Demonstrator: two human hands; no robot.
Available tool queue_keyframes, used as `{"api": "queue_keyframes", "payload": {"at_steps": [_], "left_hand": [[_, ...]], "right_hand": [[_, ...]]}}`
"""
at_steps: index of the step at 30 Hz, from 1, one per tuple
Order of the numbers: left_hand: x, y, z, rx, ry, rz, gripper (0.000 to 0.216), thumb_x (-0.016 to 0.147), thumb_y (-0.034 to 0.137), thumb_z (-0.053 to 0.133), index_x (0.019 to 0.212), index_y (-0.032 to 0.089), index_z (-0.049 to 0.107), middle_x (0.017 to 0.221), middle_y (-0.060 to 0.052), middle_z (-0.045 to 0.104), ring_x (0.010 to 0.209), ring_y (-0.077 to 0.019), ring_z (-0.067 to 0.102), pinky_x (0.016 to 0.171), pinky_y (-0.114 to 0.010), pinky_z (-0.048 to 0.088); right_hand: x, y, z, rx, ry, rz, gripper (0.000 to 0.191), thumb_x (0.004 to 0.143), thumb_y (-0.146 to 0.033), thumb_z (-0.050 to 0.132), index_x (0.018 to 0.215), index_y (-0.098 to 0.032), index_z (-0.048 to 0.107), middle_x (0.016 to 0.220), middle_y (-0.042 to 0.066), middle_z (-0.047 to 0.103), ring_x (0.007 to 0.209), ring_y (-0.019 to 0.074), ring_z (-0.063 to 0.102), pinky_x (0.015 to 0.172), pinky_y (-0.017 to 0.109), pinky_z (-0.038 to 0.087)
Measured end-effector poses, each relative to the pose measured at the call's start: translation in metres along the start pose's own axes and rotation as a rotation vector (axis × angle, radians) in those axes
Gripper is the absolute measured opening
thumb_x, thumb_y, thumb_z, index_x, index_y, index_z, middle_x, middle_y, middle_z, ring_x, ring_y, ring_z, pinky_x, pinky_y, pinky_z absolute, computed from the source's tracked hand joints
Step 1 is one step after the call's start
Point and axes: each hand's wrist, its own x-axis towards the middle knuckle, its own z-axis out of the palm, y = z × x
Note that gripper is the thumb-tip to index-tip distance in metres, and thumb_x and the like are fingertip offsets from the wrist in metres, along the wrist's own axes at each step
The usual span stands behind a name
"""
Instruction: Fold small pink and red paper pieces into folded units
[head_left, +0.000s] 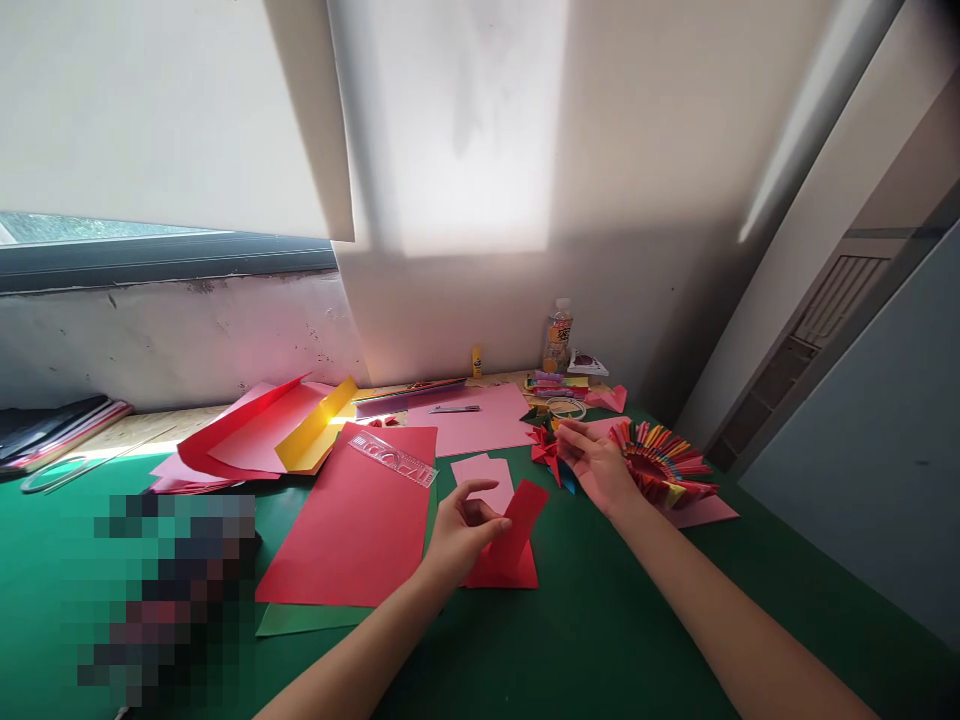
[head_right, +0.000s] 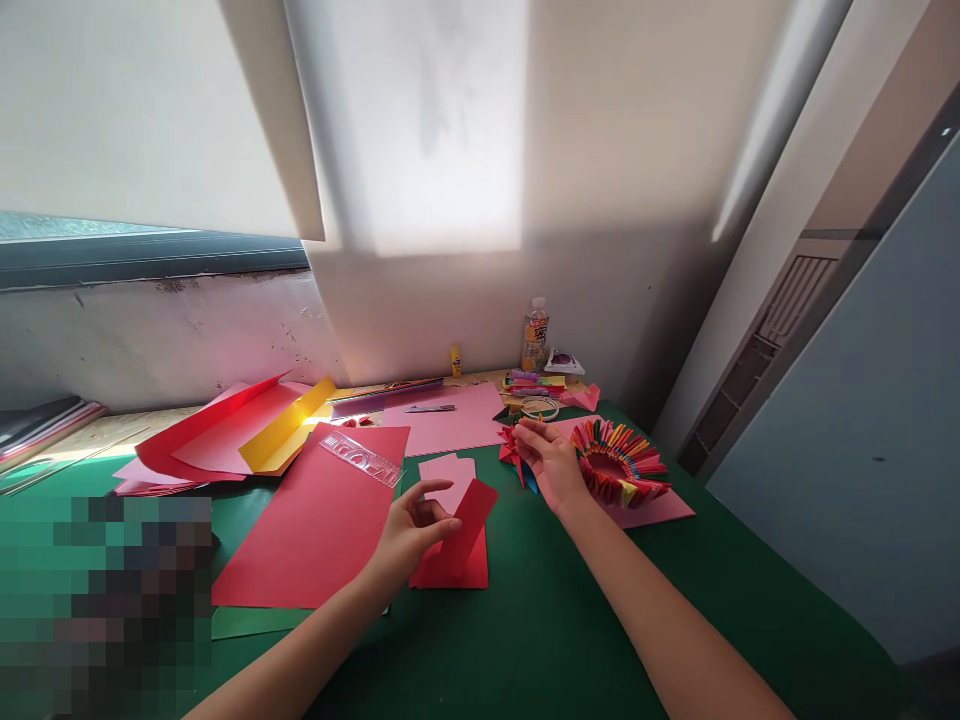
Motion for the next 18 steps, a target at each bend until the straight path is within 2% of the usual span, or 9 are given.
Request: {"api": "queue_keyframes", "payload": {"at_steps": [2,4,6,9,12,18], "left_hand": [[-0.001,0.002,0.001,-0.024,0.011,0.01,0.05,0.056,0.025,0.074,0.1,0.015,0.054,0.053,0.002,0.056,0.053,-0.0113,0.053,0.056,-0.023,0.042],[-0.001,0.003,0.0,-0.039,0.017,0.021,0.053,0.057,0.024,0.073,0.105,0.016,0.051,0.053,0.003,0.056,0.053,-0.011,0.053,0.058,-0.024,0.043],[0.0,0.004,-0.001,-0.055,0.021,0.028,0.056,0.058,0.023,0.073,0.107,0.016,0.049,0.054,0.003,0.056,0.053,-0.0106,0.052,0.058,-0.023,0.042],[0.002,0.001,-0.002,-0.061,0.035,0.027,0.058,0.057,0.024,0.074,0.108,0.016,0.048,0.053,0.004,0.056,0.051,-0.0097,0.05,0.055,-0.022,0.041],[0.004,-0.002,-0.001,-0.061,0.043,0.026,0.055,0.058,0.025,0.073,0.106,0.016,0.049,0.054,0.003,0.056,0.051,-0.0093,0.05,0.054,-0.021,0.04],[0.004,-0.001,0.001,-0.061,0.062,0.029,0.047,0.058,0.027,0.072,0.099,0.016,0.051,0.053,0.003,0.055,0.053,-0.0105,0.051,0.056,-0.022,0.04]], "right_hand": [[-0.009,0.001,0.006,-0.052,-0.181,0.089,0.036,0.058,-0.038,0.074,0.084,-0.017,0.061,0.079,0.004,0.062,0.071,0.0132,0.059,0.067,0.024,0.049],[-0.023,0.007,0.017,-0.148,-0.383,0.166,0.038,0.059,-0.037,0.074,0.088,-0.017,0.061,0.082,0.004,0.062,0.073,0.0142,0.058,0.068,0.025,0.047],[-0.037,0.015,0.029,-0.259,-0.474,0.158,0.035,0.056,-0.033,0.076,0.083,-0.015,0.062,0.078,0.003,0.062,0.073,0.0149,0.057,0.066,0.024,0.044],[-0.047,0.022,0.037,-0.37,-0.476,0.096,0.027,0.056,-0.033,0.075,0.067,-0.012,0.062,0.063,0.001,0.058,0.059,0.0107,0.051,0.057,0.021,0.038],[-0.047,0.023,0.036,-0.417,-0.427,0.063,0.028,0.055,-0.035,0.075,0.062,-0.011,0.062,0.058,0.0,0.056,0.057,0.0098,0.048,0.056,0.021,0.036],[-0.032,0.02,0.028,-0.34,-0.254,0.024,0.03,0.05,-0.034,0.078,0.058,-0.012,0.06,0.056,-0.001,0.053,0.055,0.0092,0.047,0.054,0.02,0.038]]}}
